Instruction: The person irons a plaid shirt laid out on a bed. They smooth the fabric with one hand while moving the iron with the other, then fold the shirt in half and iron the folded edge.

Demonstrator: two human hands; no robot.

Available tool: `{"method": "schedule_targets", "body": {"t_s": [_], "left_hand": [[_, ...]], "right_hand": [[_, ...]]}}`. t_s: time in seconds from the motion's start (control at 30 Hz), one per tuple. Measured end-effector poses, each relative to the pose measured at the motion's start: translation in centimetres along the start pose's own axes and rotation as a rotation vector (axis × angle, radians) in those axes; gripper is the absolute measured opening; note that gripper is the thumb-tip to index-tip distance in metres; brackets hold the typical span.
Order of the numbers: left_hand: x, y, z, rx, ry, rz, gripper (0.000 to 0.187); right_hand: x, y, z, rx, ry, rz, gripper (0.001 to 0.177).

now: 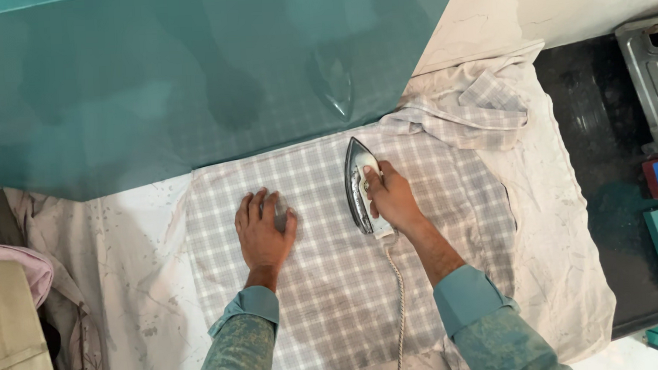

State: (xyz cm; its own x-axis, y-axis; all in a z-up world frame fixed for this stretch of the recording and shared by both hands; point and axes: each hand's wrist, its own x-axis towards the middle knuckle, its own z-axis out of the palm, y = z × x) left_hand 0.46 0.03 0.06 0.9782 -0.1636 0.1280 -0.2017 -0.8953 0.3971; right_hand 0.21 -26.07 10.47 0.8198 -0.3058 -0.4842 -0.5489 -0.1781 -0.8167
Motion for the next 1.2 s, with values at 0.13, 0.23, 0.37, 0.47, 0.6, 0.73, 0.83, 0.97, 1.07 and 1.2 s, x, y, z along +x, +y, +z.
{"method": "schedule_targets", "body": {"t_s": [0.13,0.23,0.37,0.47,0.6,0.73,0.83,0.97,1.07,1.2], "left_hand": [[-0.8,-0.1,0.0,-0.034,0.003,-0.009,0.046],[-0.2,0.1,0.0,-0.031,-0.008,-0.009,0.046],[-0.4,-0.1,0.0,-0.024,-0.012,-0.018,0.047],[-0.5,-0.3,0.4,-0.017,-0.008,-0.012,0.047],[-0.3,-0.3,0.7,0.014,-0.018,-0.012,0.047],[-0.6,-0.5,0.5,0.005,-0.018,-0.019,0.048],[-0.3,-0.2,0.6,-0.007,-0.013,-0.009,0.046],[-0.7,-0.3,0.3,-0.015,0.015,-0.004,0.043],[-0.3,-0.2,0.4,-0.009,0.014,0.004,0.042],[-0.4,-0.2,0.1,-0.033,0.014,-0.003,0.042]], "right_hand": [[0.3,0.8,0.5,0.012,0.099,-0.022,0.041],[0.4,0.7,0.3,0.029,0.006,-0.013,0.04],[0.2,0.6,0.6,0.076,0.062,-0.035,0.037],[-0.1,0.5,1.5,0.033,0.076,-0.021,0.038],[-0.4,0.2,2.8,0.177,-0.09,0.037,0.038],[-0.8,-0.2,4.2,0.181,-0.09,0.032,0.04],[-0.6,-0.7,4.4,0.195,-0.101,0.03,0.04],[-0.8,-0.9,5.3,0.171,-0.075,0.05,0.042],[-0.7,-0.8,5.5,0.167,-0.224,0.016,0.038],[-0.1,0.5,5.4,0.199,-0.243,-0.068,0.041]]}}
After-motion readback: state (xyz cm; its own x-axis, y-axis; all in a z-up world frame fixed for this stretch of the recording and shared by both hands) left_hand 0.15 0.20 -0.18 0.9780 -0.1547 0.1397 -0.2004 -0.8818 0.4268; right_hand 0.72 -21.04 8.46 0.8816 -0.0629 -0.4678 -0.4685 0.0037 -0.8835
